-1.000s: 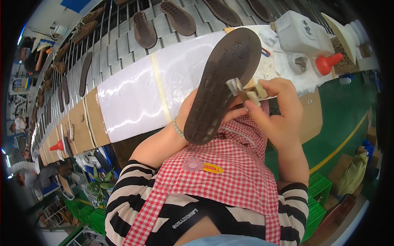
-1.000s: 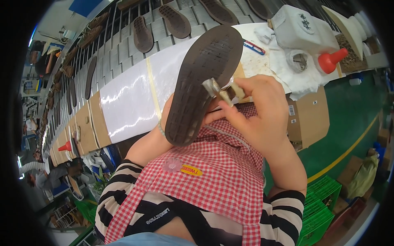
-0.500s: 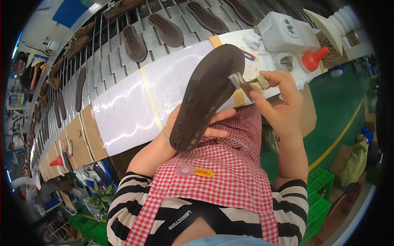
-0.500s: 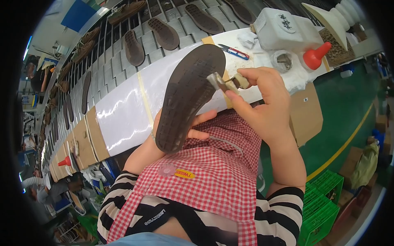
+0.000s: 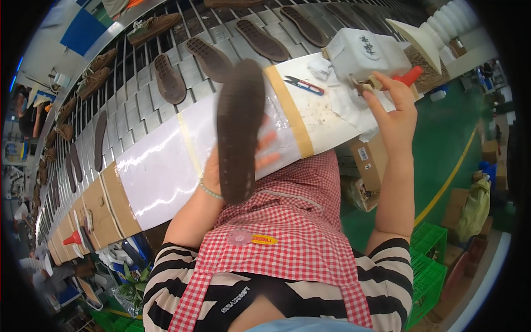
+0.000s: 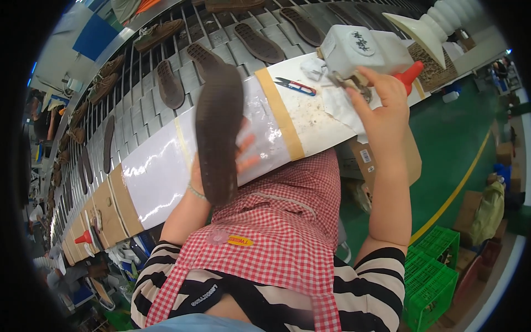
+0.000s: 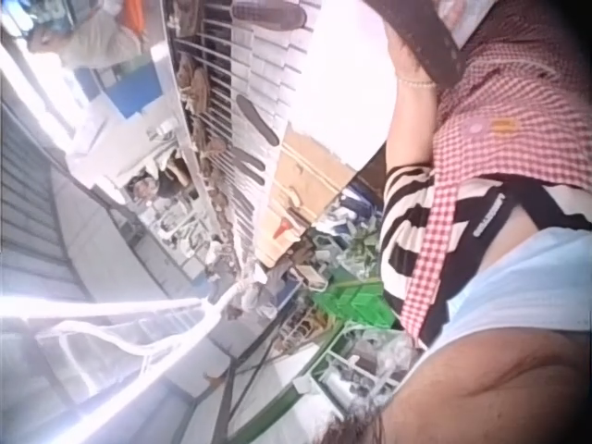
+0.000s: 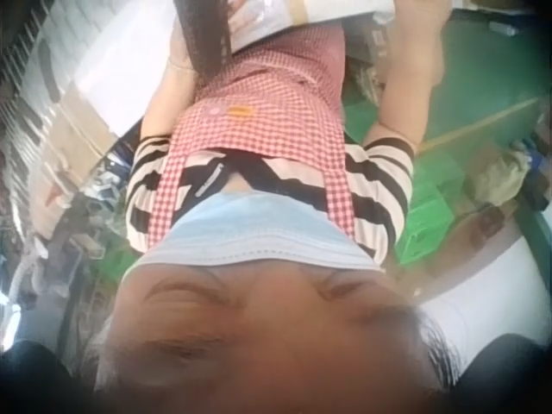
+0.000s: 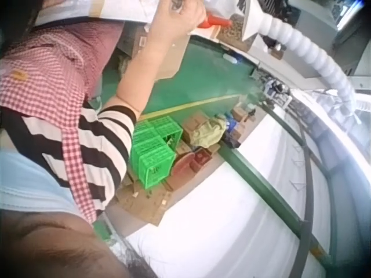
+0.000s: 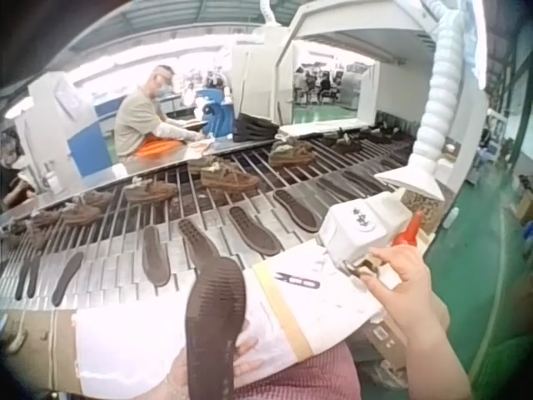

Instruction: Apply adhesive to shoe soles and place them on a production line conveyor belt.

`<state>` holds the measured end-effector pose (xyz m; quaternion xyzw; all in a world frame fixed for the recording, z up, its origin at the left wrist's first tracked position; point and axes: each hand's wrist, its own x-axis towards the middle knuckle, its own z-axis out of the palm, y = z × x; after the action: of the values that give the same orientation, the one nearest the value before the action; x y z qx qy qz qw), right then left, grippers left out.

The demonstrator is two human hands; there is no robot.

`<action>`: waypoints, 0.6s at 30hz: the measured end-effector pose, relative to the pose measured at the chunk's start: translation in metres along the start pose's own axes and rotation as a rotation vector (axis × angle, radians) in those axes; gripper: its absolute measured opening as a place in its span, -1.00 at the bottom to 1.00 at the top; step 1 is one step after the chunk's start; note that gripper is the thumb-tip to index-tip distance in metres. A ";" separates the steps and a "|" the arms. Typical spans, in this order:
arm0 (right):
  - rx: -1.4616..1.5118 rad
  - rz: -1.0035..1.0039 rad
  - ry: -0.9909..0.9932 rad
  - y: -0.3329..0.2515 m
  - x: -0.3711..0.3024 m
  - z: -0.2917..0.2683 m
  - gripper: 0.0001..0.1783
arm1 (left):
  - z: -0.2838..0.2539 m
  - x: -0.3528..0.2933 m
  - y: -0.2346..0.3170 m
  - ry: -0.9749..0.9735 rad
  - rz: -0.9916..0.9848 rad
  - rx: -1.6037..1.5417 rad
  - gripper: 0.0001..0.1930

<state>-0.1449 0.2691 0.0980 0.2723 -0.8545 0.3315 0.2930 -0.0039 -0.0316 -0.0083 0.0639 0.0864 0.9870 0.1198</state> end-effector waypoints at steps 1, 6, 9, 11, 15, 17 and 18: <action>-0.075 0.053 0.019 0.009 0.000 -0.005 -0.56 | 0.003 0.005 0.007 0.005 0.132 0.217 -0.30; -0.395 0.070 -0.033 0.058 -0.002 -0.016 -0.59 | -0.014 0.020 0.051 0.087 0.469 0.142 -0.37; -0.443 0.049 -0.061 0.087 -0.011 -0.007 -0.59 | -0.038 0.009 0.059 0.121 0.424 0.022 -0.37; -0.483 0.015 -0.103 0.098 -0.014 -0.004 -0.59 | -0.039 -0.002 0.055 0.246 0.380 0.026 -0.32; -0.536 0.055 -0.131 0.097 -0.018 0.007 -0.60 | -0.032 -0.037 0.062 0.377 0.112 0.229 -0.20; -0.572 0.052 -0.142 0.099 -0.020 0.010 -0.60 | -0.024 -0.047 0.059 0.400 0.068 0.145 -0.18; -0.558 0.047 -0.151 0.098 -0.020 0.013 -0.60 | -0.017 -0.055 0.059 0.431 0.039 0.065 -0.16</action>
<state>-0.1999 0.3268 0.0365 0.1850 -0.9382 0.0690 0.2843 0.0333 -0.1046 -0.0197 -0.1431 0.1406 0.9766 0.0775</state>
